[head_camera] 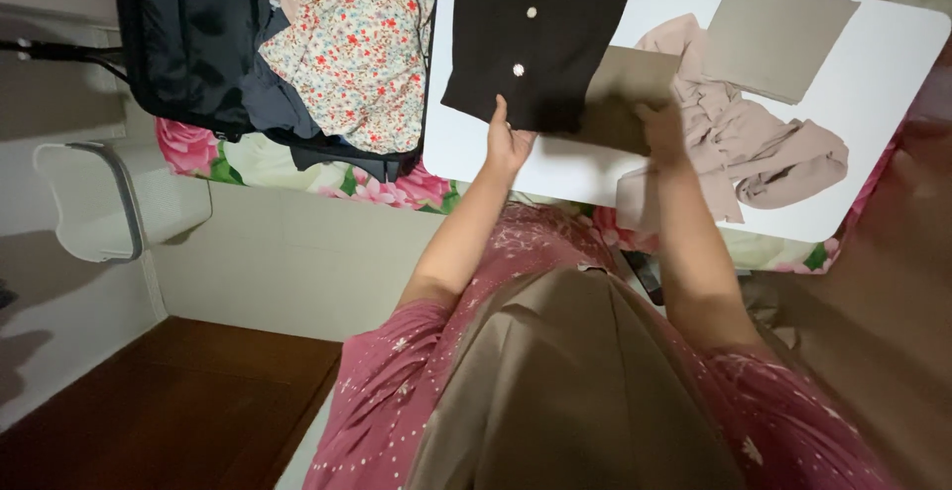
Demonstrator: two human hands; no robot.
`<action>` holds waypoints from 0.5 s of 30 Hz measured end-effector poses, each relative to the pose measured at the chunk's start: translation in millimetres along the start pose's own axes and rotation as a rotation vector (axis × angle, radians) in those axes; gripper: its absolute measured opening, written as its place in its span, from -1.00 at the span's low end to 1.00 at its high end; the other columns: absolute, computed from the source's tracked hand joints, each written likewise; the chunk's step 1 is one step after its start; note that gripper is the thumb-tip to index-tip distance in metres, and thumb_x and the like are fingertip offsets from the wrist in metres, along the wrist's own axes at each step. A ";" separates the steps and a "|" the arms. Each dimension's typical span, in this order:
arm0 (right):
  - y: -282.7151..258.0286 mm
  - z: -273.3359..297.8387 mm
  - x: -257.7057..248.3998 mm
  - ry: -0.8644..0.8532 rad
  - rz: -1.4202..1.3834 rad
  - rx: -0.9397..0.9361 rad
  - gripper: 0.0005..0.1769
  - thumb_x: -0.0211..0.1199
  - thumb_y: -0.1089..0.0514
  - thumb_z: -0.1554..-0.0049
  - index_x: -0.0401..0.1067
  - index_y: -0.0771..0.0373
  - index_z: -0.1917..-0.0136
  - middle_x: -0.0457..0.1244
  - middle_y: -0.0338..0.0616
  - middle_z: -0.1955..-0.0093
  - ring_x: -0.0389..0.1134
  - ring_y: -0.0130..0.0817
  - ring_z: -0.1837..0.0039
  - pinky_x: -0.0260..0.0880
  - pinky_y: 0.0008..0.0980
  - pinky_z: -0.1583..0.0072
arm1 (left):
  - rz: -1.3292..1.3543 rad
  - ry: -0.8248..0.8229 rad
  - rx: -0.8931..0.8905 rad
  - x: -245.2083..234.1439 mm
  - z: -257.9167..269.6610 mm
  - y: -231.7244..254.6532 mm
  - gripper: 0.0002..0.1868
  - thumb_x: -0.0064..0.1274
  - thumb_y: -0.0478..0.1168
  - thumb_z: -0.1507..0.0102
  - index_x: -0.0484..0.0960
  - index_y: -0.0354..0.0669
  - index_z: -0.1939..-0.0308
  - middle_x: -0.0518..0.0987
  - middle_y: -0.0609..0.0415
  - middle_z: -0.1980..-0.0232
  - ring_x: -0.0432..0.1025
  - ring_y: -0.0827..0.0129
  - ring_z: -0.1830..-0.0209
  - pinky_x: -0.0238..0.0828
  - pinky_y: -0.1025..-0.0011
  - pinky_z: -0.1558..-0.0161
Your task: Fold several items of clothing and button a shirt on a folding board.
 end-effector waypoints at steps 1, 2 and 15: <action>-12.9 2.3 -21.0 -0.009 -0.229 0.179 -0.59 0.30 0.34 -0.15 0.45 0.25 -0.28 0.38 -0.10 -0.23 0.38 -0.27 -0.26 0.39 -0.34 -0.27 | -0.022 0.025 -0.025 -8.0 2.7 -8.0 -0.42 -0.03 0.07 -0.39 0.44 -0.34 -0.29 0.52 -0.13 -0.30 0.45 -0.02 -0.22 0.40 0.02 -0.27; -26.9 6.5 -39.7 -0.019 -0.460 0.357 -0.52 0.32 0.34 -0.15 0.40 0.28 -0.34 0.36 -0.10 -0.25 0.37 -0.31 -0.27 0.39 -0.38 -0.29 | -0.044 0.050 -0.050 -16.1 5.6 -16.2 -0.38 -0.04 0.12 -0.36 0.44 -0.32 -0.28 0.51 -0.12 -0.29 0.46 -0.02 -0.18 0.39 0.01 -0.22; -98.3 -24.6 -79.1 -0.777 0.110 0.259 -0.32 0.35 0.25 -0.07 0.33 0.12 -0.46 0.35 0.01 -0.20 0.34 -0.13 -0.20 0.35 -0.16 -0.21 | -0.605 0.294 0.532 -44.8 1.7 97.2 -0.41 0.21 -0.12 -0.21 0.27 0.04 -0.25 0.54 -0.07 -0.05 0.51 0.14 0.13 0.39 0.30 0.41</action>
Point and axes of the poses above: each hand's wrist, its own z-axis away from the middle knuckle, its own x-axis out of the palm, y = z × x, the point moved 6 cm from there along -z, towards the middle knuckle
